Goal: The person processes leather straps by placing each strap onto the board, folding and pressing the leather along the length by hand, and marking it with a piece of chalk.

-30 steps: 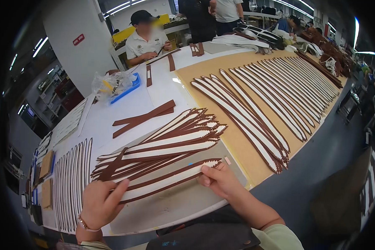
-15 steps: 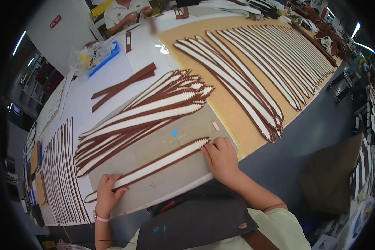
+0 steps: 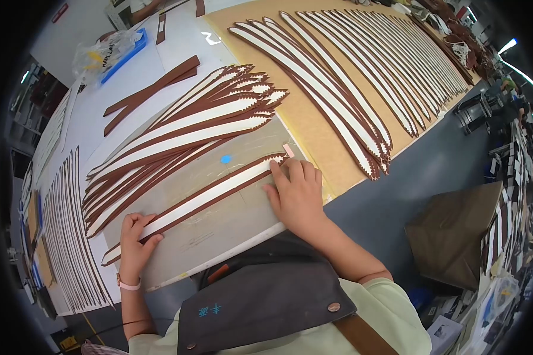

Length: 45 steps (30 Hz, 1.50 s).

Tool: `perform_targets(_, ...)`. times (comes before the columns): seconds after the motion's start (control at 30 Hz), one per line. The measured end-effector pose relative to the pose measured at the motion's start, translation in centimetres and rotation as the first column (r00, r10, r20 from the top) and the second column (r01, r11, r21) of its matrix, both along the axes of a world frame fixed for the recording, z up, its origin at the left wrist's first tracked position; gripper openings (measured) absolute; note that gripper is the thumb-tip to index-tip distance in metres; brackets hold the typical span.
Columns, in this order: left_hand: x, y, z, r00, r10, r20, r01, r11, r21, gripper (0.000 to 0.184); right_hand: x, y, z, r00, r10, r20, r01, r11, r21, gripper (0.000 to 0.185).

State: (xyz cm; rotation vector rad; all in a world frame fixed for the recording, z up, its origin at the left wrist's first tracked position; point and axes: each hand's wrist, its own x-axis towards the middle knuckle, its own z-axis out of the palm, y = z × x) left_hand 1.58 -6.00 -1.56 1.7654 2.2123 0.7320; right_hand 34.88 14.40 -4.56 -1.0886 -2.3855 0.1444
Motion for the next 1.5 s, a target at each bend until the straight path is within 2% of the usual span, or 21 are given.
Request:
perform_targets(0.27, 0.6, -0.2, 0.1, 0.999, 0.042, 0.035, -0.042, 0.999, 0.01, 0.053, 0.1, 0.3, -0.4, 0.998, 0.014, 0.057, -0.017, 0.998, 0.062, 0.051)
perform_targets(0.57, 1.1, -0.1, 0.1, 0.999, 0.033, -0.031, -0.032, 0.999, 0.04, 0.05, 0.0, 0.2, -0.4, 0.997, 0.006, 0.076, -0.011, 0.998, 0.064, 0.053)
perform_targets(1.07, 1.0, 0.1, 0.4, 1.0, 0.017, -0.016, -0.017, 1.0, -0.007, 0.042, 0.0, 0.3, -0.6, 0.993, 0.025, 0.12, -0.036, 0.995, 0.09, 0.055)
perform_targets(1.27, 2.6, 3.7, 1.7, 0.976, -0.186, -0.11, 0.187, 0.982, -0.004, 0.038, 0.0, 0.2, -0.6, 0.994, 0.024, 0.111, -0.033, 0.996, 0.086, 0.054)
perform_targets(1.37, 4.6, 7.5, 2.0, 0.903, -0.403, -0.152, 0.41, 0.912, 0.017, 0.036, 0.0, 0.2, -0.5, 0.995, 0.023, 0.1, -0.032, 0.995, 0.091, 0.053)
perform_targets(1.5, 7.0, 11.9, 1.4, 0.778, -0.575, -0.253, 0.604, 0.796, 0.049, 0.04, 0.0, 0.2, -0.7, 0.996, 0.023, 0.092, -0.032, 0.995, 0.095, 0.053)
